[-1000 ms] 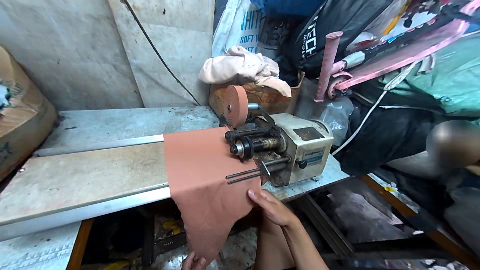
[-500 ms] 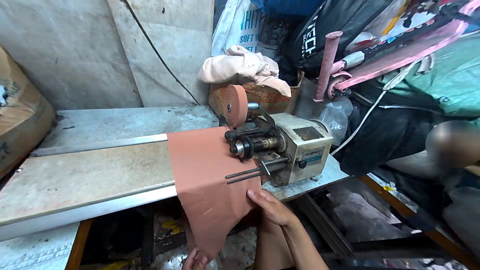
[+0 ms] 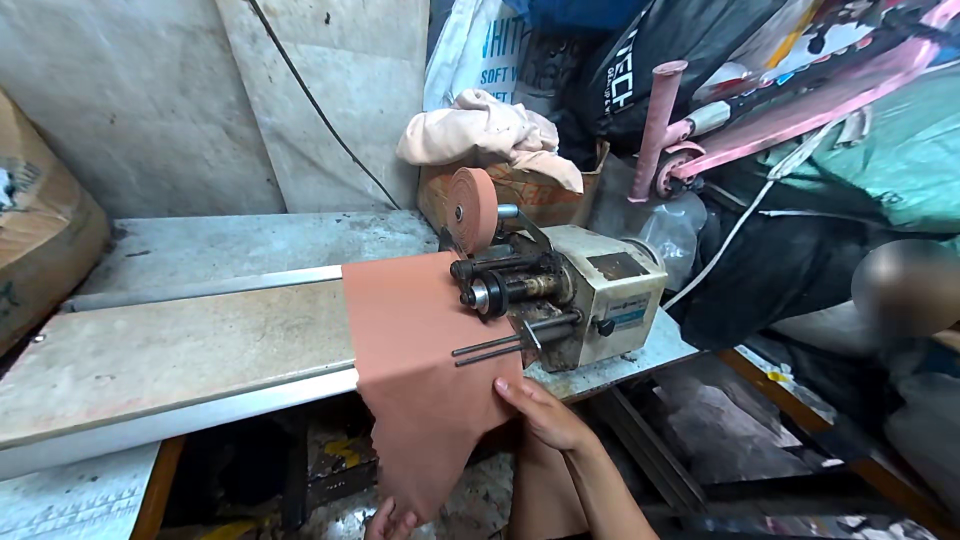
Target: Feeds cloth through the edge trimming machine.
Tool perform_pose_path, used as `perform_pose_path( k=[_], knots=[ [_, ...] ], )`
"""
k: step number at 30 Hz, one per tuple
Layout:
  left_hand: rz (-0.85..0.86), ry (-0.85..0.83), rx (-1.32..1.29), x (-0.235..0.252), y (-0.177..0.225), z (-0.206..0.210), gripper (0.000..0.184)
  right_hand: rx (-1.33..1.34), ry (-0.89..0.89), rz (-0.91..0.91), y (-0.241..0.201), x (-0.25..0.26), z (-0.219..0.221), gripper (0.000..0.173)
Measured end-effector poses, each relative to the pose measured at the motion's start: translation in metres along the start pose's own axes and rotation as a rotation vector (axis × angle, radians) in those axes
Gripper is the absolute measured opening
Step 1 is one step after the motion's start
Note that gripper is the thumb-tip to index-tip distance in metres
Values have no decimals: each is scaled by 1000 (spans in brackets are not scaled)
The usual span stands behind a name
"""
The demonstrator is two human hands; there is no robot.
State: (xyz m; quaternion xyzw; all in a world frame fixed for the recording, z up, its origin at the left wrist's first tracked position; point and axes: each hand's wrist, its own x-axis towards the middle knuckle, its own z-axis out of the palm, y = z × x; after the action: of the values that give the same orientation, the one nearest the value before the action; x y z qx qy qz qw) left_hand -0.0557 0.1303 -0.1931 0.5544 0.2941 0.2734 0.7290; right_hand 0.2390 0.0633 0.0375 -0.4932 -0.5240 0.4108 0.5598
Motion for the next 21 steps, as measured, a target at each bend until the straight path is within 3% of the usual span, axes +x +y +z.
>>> perform_pose_path(
  k=[21],
  knots=[
    [19,43,-27,-2,1,2,37,-19,2,-2,1,0,0,37]
  ],
)
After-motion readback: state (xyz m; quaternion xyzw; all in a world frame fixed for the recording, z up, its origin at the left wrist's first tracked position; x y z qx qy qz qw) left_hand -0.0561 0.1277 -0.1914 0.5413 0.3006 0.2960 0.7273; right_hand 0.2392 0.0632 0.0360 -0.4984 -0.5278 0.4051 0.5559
